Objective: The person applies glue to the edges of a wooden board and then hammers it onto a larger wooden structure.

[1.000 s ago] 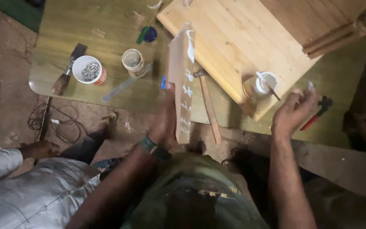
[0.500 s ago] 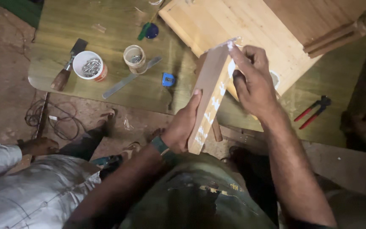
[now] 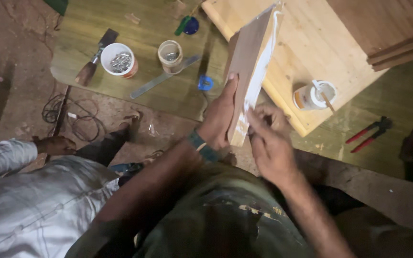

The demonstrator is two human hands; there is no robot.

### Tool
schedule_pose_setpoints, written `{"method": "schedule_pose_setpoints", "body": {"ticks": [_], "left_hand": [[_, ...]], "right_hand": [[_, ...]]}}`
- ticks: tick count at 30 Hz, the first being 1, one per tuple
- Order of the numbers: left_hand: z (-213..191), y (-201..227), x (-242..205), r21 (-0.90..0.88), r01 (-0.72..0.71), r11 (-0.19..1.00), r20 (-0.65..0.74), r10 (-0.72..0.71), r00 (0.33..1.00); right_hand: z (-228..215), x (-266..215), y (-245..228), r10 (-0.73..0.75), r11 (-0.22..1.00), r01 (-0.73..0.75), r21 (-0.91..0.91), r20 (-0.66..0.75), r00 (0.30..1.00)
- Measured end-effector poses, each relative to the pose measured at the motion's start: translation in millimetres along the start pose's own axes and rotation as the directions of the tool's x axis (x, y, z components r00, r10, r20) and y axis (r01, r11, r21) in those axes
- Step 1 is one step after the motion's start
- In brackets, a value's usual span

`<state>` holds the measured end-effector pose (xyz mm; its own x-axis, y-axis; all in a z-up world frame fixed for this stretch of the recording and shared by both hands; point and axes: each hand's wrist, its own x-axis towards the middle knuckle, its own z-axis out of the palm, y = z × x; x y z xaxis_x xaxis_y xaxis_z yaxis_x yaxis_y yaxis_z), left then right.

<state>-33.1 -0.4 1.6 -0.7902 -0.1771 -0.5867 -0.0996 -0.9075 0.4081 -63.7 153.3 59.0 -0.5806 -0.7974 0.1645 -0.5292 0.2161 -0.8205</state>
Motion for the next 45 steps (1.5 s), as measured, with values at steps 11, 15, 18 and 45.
{"method": "schedule_pose_setpoints", "body": {"ticks": [11,15,18,45], "left_hand": [[6,10,-4,-0.065,-0.01,0.998,0.01,0.011,1.0],[14,13,-31,0.182,0.041,0.982,0.007,-0.043,0.999],[23,12,-50,0.303,0.079,0.95,0.019,-0.089,0.996],[11,-11,-54,0.358,0.238,0.903,-0.067,-0.229,0.971]], "right_hand": [[-18,-9,-21,-0.18,0.825,0.199,-0.529,0.088,0.98],[-37,26,-19,-0.175,0.703,0.139,-0.697,0.019,0.984],[-58,52,-16,-0.181,0.598,0.058,-0.8,-0.064,0.981],[-105,58,-2,-0.104,0.567,0.057,-0.822,-0.002,0.995]]}}
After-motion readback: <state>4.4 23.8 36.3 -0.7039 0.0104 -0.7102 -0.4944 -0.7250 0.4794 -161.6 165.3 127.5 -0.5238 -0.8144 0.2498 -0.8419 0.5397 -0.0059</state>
